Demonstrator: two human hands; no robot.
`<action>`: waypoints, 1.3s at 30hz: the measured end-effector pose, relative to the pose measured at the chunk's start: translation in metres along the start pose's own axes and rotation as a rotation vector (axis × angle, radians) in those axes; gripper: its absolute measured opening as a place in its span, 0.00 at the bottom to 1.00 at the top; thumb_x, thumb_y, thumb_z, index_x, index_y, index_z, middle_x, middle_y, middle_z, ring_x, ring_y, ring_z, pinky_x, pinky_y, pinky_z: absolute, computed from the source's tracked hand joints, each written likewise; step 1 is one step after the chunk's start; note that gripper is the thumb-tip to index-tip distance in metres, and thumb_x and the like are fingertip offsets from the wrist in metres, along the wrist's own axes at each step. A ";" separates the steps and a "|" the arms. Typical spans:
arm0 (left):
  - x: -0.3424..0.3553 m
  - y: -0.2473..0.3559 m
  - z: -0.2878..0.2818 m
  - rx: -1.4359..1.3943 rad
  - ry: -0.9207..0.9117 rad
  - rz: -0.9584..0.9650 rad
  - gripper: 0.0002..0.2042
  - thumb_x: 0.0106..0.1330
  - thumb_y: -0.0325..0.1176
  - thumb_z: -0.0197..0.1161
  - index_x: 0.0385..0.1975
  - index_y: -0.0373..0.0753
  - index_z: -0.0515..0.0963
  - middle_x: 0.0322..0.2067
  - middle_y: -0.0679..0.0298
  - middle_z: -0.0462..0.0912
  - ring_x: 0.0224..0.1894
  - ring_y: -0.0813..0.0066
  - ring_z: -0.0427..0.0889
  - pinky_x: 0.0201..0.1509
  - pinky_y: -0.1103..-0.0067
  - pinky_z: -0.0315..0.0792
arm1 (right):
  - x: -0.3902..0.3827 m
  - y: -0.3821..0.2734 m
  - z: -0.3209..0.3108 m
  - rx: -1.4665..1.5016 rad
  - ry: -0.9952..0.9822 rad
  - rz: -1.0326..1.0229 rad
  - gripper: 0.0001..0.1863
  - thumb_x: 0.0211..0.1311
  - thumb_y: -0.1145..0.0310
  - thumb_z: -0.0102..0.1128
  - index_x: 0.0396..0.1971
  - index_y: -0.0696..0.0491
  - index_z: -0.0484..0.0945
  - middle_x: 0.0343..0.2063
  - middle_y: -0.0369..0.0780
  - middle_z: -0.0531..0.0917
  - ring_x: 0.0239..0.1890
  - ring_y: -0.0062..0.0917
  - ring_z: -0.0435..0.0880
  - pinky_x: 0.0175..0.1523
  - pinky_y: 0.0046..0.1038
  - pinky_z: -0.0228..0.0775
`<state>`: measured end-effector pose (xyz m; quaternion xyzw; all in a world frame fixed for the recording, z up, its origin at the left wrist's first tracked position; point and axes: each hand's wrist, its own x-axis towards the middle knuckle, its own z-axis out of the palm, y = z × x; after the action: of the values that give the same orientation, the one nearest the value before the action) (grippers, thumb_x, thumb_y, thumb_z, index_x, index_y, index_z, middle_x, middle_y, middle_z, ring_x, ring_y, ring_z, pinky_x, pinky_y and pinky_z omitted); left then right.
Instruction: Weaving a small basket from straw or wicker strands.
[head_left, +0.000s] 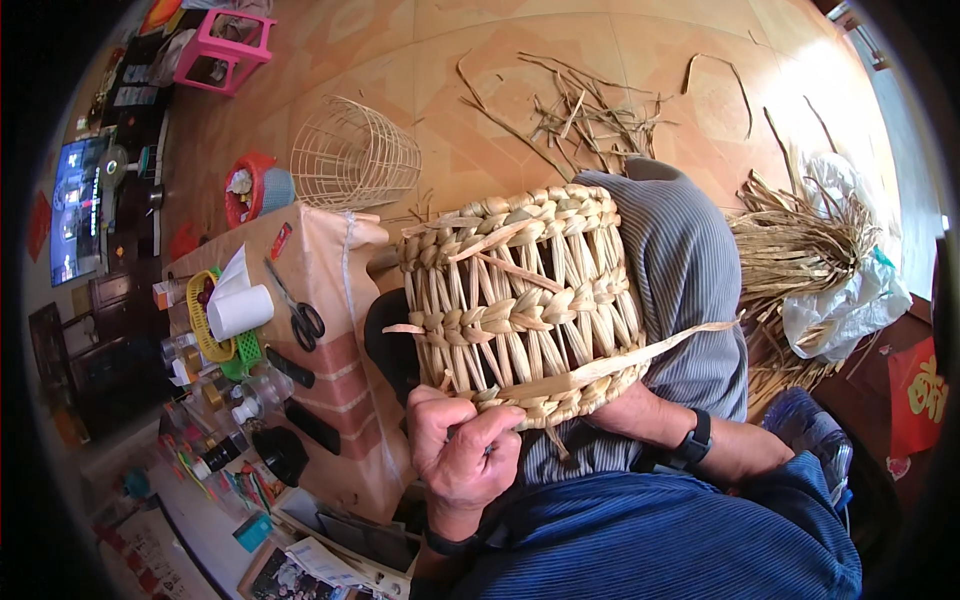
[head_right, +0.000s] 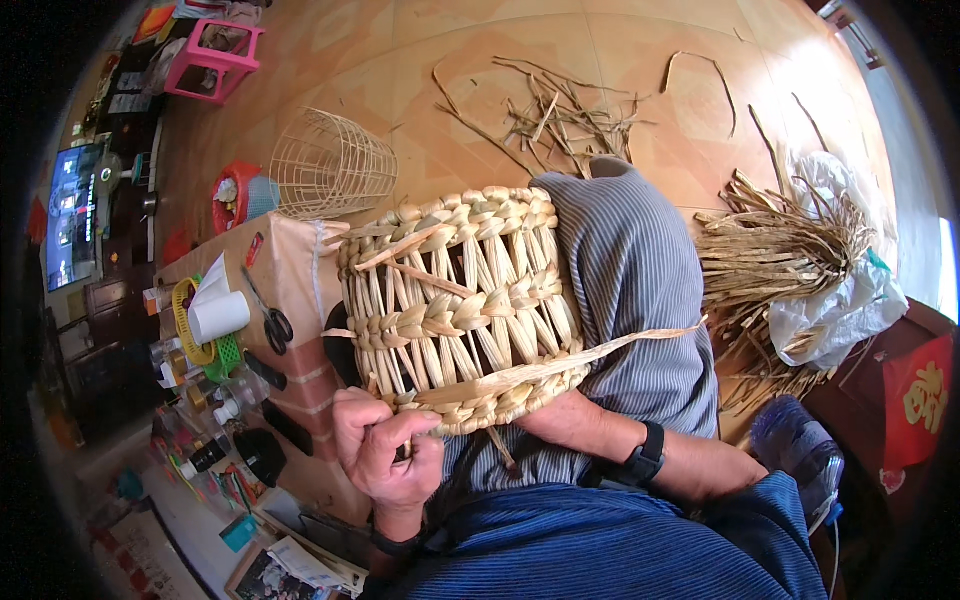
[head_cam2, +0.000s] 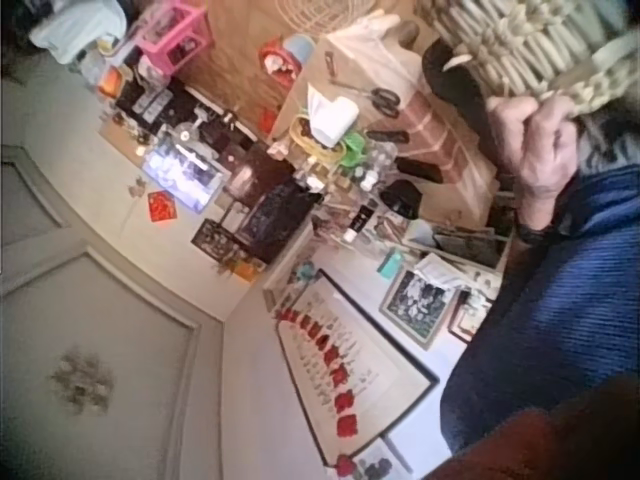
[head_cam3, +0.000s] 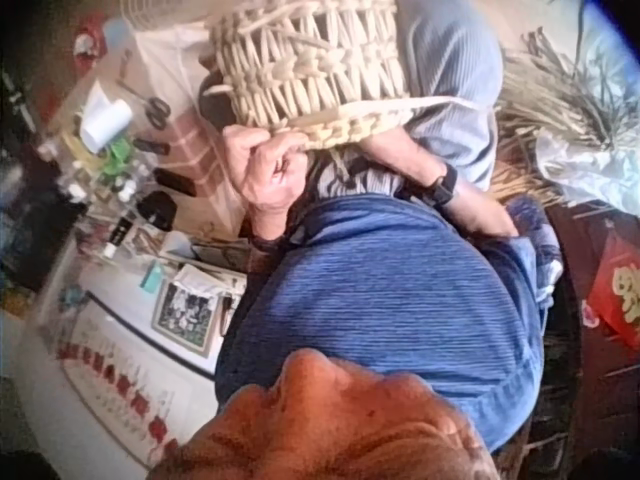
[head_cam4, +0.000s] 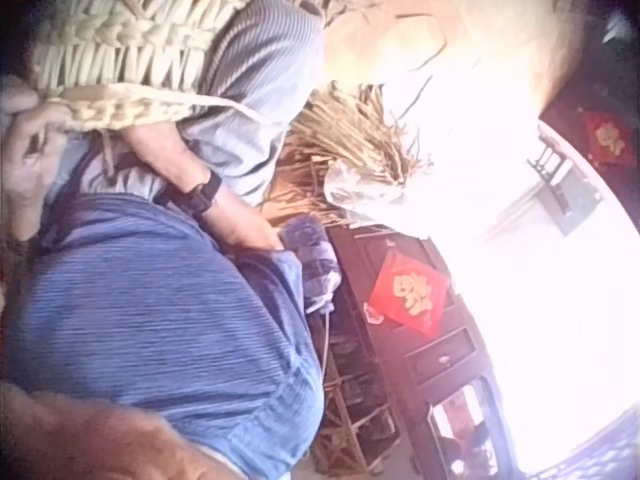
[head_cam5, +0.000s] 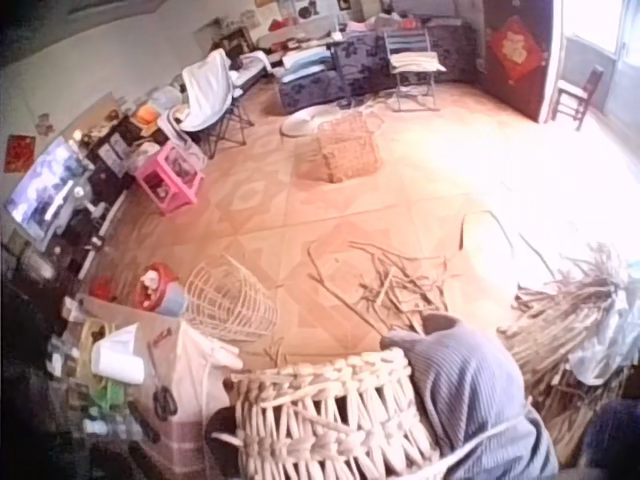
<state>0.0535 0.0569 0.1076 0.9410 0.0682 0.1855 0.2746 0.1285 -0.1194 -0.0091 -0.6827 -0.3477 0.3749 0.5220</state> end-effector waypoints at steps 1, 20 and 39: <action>0.000 0.000 0.000 0.005 0.005 0.012 0.21 0.41 0.15 0.66 0.36 0.48 0.86 0.32 0.67 0.66 0.34 0.64 0.71 0.37 0.70 0.69 | 0.001 0.000 0.000 -0.005 0.006 0.002 0.19 0.69 0.66 0.61 0.57 0.55 0.79 0.57 0.43 0.83 0.59 0.36 0.79 0.66 0.38 0.69; -0.002 -0.001 0.001 0.042 0.014 0.005 0.16 0.42 0.21 0.62 0.32 0.46 0.82 0.31 0.65 0.65 0.34 0.62 0.71 0.39 0.68 0.68 | 0.002 0.006 0.001 -0.055 0.066 -0.076 0.20 0.69 0.65 0.61 0.59 0.51 0.79 0.58 0.42 0.82 0.60 0.35 0.78 0.68 0.39 0.67; -0.005 0.000 0.002 0.037 0.002 -0.024 0.12 0.46 0.22 0.61 0.33 0.42 0.78 0.33 0.63 0.67 0.34 0.63 0.70 0.39 0.71 0.67 | 0.003 -0.008 -0.006 -0.190 -0.080 -0.106 0.17 0.71 0.69 0.53 0.57 0.56 0.77 0.58 0.45 0.79 0.62 0.34 0.76 0.67 0.42 0.67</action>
<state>0.0494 0.0542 0.1042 0.9449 0.0830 0.1820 0.2593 0.1343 -0.1178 -0.0010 -0.6942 -0.4381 0.3390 0.4596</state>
